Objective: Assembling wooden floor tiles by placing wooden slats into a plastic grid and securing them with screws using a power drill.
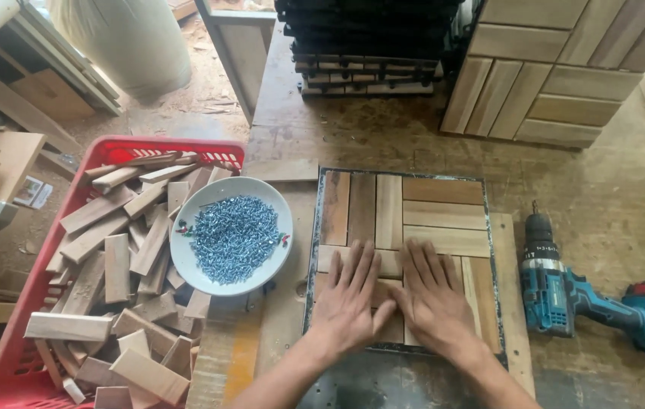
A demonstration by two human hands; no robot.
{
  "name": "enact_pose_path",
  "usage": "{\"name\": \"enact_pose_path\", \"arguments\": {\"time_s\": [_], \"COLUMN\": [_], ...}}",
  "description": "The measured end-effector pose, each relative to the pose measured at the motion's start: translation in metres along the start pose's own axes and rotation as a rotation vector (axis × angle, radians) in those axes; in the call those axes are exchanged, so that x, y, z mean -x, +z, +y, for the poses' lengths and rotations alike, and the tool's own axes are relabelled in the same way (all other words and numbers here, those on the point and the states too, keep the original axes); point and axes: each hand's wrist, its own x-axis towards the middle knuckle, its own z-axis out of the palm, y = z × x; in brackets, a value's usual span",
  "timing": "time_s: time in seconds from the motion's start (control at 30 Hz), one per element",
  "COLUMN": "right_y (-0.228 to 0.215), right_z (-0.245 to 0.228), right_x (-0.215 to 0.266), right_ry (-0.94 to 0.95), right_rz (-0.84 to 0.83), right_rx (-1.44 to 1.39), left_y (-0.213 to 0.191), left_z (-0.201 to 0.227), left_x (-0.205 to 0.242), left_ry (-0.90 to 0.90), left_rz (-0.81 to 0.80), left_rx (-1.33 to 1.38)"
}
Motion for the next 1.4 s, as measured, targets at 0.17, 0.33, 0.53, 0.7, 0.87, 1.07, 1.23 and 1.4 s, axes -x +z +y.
{"name": "enact_pose_path", "arguments": {"time_s": [0.17, 0.33, 0.53, 0.7, 0.87, 1.07, 1.23, 1.4], "right_y": [-0.024, -0.068, -0.152, -0.121, -0.131, -0.113, -0.108, -0.111], "right_z": [-0.004, 0.037, 0.069, 0.134, 0.160, 0.184, 0.189, 0.178], "right_x": [0.042, -0.047, -0.201, -0.300, -0.373, -0.413, -0.407, -0.407], "right_ry": [-0.042, 0.332, 0.722, 0.837, 0.864, 0.931, 0.899, 0.859], "right_rz": [-0.089, -0.516, -0.086, 0.269, 0.372, 0.232, 0.309, 0.479], "right_rx": [-0.069, -0.632, -0.926, -1.039, -1.003, -0.815, -1.054, -1.375], "left_y": [-0.027, -0.022, -0.038, -0.077, -0.158, -0.123, -0.118, -0.161], "left_z": [0.021, 0.028, -0.015, -0.138, -0.248, -0.305, -0.308, -0.279], "left_x": [0.022, -0.010, -0.072, -0.223, -0.340, -0.414, -0.402, -0.389], "left_ry": [0.074, 0.189, -0.039, -0.367, -0.700, -0.949, -0.928, -0.854], "left_rz": [-0.025, -0.265, -0.260, 0.404, 0.619, 0.299, 0.417, 0.563], "left_rx": [-0.112, 0.357, 0.636, 0.719, 0.659, 0.773, 0.869, 1.046]}}
